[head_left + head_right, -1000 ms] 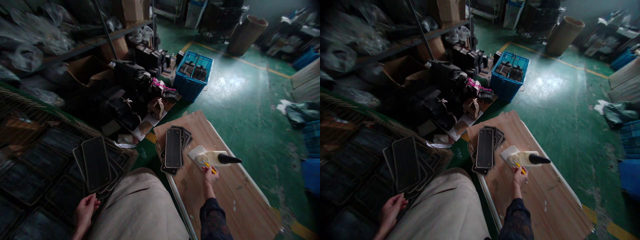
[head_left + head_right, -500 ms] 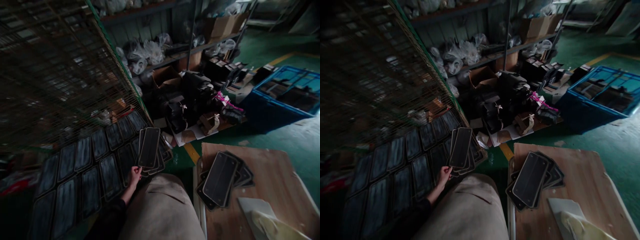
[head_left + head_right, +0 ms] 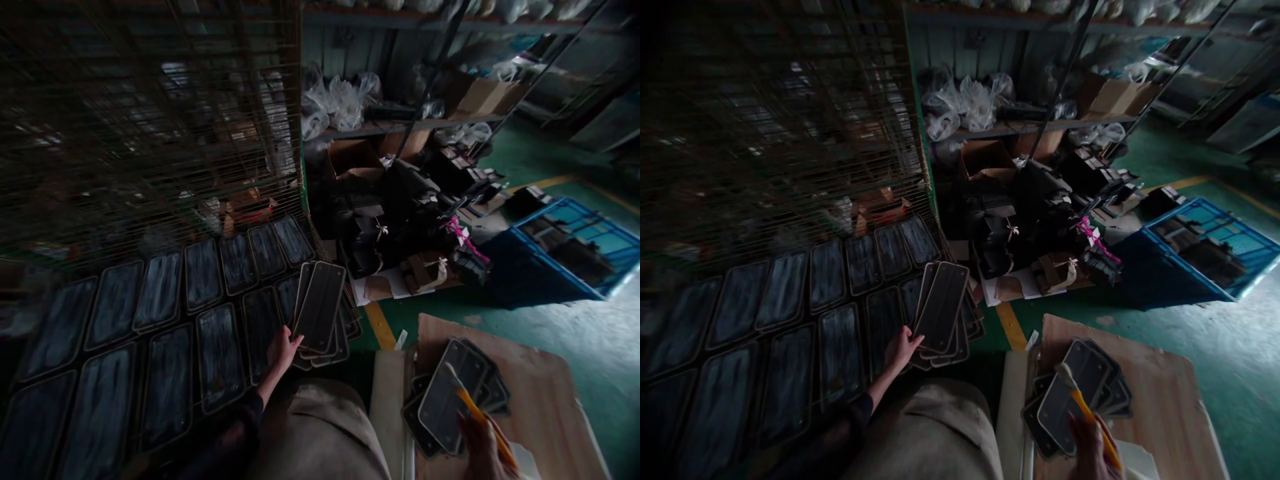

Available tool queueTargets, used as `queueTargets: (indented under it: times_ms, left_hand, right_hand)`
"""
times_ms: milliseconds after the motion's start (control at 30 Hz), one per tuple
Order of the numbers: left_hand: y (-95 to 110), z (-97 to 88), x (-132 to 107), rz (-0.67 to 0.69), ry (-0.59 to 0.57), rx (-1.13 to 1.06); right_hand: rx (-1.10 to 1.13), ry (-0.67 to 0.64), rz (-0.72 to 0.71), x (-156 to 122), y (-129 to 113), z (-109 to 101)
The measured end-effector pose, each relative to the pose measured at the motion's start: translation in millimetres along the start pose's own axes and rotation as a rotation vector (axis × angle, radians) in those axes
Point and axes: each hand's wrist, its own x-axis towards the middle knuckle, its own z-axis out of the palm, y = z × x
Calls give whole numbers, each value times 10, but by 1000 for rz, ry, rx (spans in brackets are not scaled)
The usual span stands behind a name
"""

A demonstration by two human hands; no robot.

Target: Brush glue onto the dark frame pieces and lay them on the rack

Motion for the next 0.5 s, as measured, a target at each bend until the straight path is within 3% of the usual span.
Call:
queueTargets:
  times_ms: [100, 167, 233, 367, 500]
  left_hand:
    - [-56, -64, 86, -6, -81, -31]
    - [-101, -93, 128, 0, -119, -59]
    - [-151, -101, 163, 28, -118, -95]
    - [-260, -52, 219, 41, -175, -212]
    - [-342, 21, 245, 23, -210, -337]
  right_hand:
    - [-56, -242, -67, -331, -458, 1065]
    - [-161, -464, -267, -501, -670, 1694]
    - [-334, -597, -502, -593, -795, 2201]
    - [-548, -781, -783, -569, -916, 2900]
    - [-692, -819, -921, -420, -986, 3314]
